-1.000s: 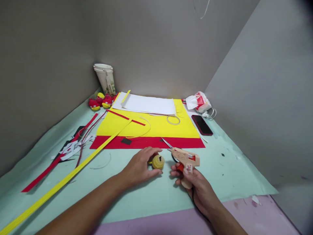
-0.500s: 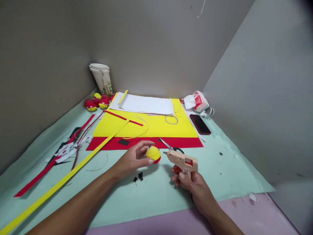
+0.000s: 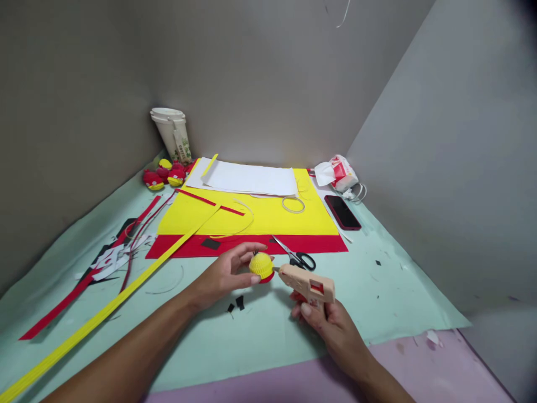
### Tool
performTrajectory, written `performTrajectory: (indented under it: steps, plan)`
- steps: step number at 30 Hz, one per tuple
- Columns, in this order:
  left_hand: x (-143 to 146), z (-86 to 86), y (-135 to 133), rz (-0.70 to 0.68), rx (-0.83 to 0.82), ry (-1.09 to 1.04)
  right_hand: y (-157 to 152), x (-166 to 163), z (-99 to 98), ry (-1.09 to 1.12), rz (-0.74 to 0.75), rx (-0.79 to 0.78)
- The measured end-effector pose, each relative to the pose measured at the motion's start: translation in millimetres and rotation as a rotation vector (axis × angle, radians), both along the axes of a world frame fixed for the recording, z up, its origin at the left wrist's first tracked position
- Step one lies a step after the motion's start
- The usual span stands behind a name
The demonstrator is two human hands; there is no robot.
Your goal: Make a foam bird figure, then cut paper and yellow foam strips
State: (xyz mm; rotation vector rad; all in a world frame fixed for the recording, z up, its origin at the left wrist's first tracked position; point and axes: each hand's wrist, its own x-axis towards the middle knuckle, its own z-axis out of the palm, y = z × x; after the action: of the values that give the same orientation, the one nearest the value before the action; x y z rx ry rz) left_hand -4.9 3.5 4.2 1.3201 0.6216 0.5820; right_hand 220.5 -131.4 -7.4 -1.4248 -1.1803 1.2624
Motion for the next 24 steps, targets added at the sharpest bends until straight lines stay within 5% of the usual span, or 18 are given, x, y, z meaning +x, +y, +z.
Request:
performTrajectory:
  steps: [24]
  plan:
    - [-0.7, 2.3, 0.3, -0.001, 0.012, -0.014, -0.2, 1.1, -4.2, 0.03, 0.014, -0.003]
